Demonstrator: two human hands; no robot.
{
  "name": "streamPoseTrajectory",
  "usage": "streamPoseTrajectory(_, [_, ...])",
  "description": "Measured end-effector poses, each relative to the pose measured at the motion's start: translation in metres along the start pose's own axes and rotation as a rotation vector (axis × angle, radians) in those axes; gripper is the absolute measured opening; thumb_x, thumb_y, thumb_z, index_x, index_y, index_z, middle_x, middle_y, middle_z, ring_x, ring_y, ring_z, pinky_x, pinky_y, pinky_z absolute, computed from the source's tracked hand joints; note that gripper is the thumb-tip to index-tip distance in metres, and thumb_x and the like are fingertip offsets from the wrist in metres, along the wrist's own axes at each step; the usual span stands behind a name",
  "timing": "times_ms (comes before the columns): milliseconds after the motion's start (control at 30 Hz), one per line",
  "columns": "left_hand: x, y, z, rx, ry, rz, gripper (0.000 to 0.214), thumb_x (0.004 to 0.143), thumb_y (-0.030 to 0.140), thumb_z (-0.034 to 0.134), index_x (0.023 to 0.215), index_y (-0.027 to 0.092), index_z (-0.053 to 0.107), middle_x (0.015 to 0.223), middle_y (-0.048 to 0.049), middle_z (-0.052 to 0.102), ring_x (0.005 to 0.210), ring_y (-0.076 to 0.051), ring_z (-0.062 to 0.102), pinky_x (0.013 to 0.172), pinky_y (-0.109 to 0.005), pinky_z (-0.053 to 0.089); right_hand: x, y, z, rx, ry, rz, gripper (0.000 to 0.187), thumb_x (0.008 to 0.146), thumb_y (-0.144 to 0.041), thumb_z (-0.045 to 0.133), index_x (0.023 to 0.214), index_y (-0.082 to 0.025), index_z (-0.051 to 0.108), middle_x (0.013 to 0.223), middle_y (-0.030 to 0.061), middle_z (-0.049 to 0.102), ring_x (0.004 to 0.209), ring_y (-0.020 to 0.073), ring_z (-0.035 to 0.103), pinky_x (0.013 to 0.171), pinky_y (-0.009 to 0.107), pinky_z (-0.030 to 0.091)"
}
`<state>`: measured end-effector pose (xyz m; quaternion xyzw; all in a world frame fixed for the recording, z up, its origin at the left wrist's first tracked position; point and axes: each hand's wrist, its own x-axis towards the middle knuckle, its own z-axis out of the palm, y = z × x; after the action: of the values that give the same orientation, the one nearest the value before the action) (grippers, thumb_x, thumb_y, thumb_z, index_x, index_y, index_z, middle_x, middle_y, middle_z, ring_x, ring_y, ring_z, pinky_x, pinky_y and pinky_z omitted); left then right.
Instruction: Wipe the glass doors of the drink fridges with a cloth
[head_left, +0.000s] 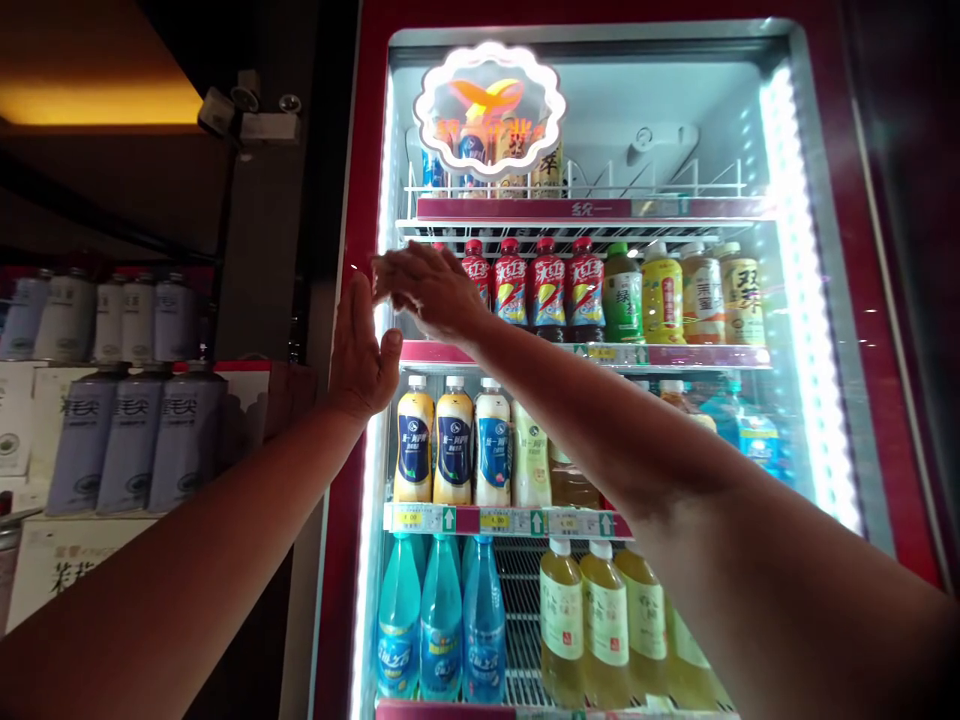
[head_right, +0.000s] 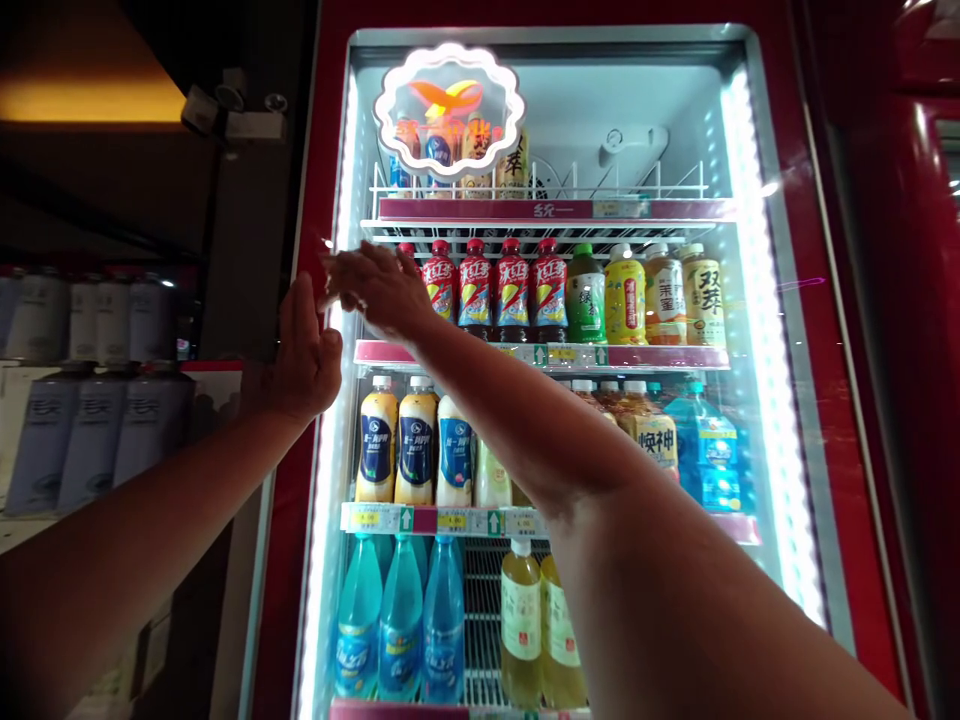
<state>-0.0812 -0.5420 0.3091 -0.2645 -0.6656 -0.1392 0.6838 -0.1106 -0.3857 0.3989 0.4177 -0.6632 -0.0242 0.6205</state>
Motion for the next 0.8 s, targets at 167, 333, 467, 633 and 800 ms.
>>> streamPoseTrajectory(167, [-0.002, -0.002, 0.001, 0.059, 0.032, 0.013, 0.087, 0.102, 0.067, 0.021, 0.164, 0.006, 0.016, 0.172, -0.0223, 0.020, 0.163, -0.026, 0.013, 0.134, -0.049, 0.013, -0.010, 0.010, 0.002, -0.020, 0.082, -0.027, 0.048, 0.104, -0.026, 0.049, 0.150, -0.036, 0.054, 0.164, -0.0023, 0.046, 0.158, 0.0304, 0.027, 0.131, 0.058, 0.019])
streamPoseTrajectory(333, [-0.002, -0.001, 0.000, 0.092, -0.005, 0.024, 0.078, 0.104, 0.062, 0.024, 0.164, 0.011, 0.023, 0.172, -0.0207, 0.024, 0.162, -0.028, 0.015, 0.133, -0.054, 0.014, -0.038, 0.019, -0.009, -0.024, 0.048, -0.116, 0.043, 0.105, -0.030, 0.050, 0.147, -0.036, 0.058, 0.161, -0.0037, 0.050, 0.155, 0.0266, 0.034, 0.132, 0.055, 0.021])
streamPoseTrajectory(467, [-0.002, -0.003, 0.002, 0.108, -0.052, -0.007, 0.080, 0.104, 0.063, 0.025, 0.162, 0.008, 0.025, 0.171, -0.0224, 0.024, 0.161, -0.030, 0.019, 0.132, -0.054, 0.017, -0.049, 0.034, -0.018, -0.059, 0.125, 0.070, 0.043, 0.105, -0.029, 0.048, 0.146, -0.035, 0.059, 0.163, -0.0016, 0.047, 0.157, 0.0290, 0.029, 0.132, 0.060, 0.017])
streamPoseTrajectory(633, [-0.001, -0.011, 0.007, 0.195, -0.071, 0.005, 0.074, 0.103, 0.058, 0.029, 0.158, 0.009, 0.036, 0.169, -0.0224, 0.029, 0.160, -0.032, 0.022, 0.132, -0.054, 0.018, -0.052, 0.045, -0.025, -0.091, 0.091, 0.040, 0.043, 0.105, -0.032, 0.048, 0.146, -0.035, 0.059, 0.162, -0.0028, 0.048, 0.156, 0.0255, 0.031, 0.132, 0.053, 0.018])
streamPoseTrajectory(800, [-0.001, -0.015, 0.009, 0.249, -0.070, 0.005, 0.063, 0.102, 0.050, 0.034, 0.154, 0.016, 0.045, 0.169, -0.0181, 0.032, 0.160, -0.032, 0.023, 0.131, -0.057, 0.018, -0.052, 0.072, -0.034, -0.097, 0.147, 0.201, 0.046, 0.105, -0.035, 0.043, 0.149, -0.036, 0.056, 0.165, -0.0025, 0.044, 0.157, 0.0306, 0.029, 0.129, 0.063, 0.017])
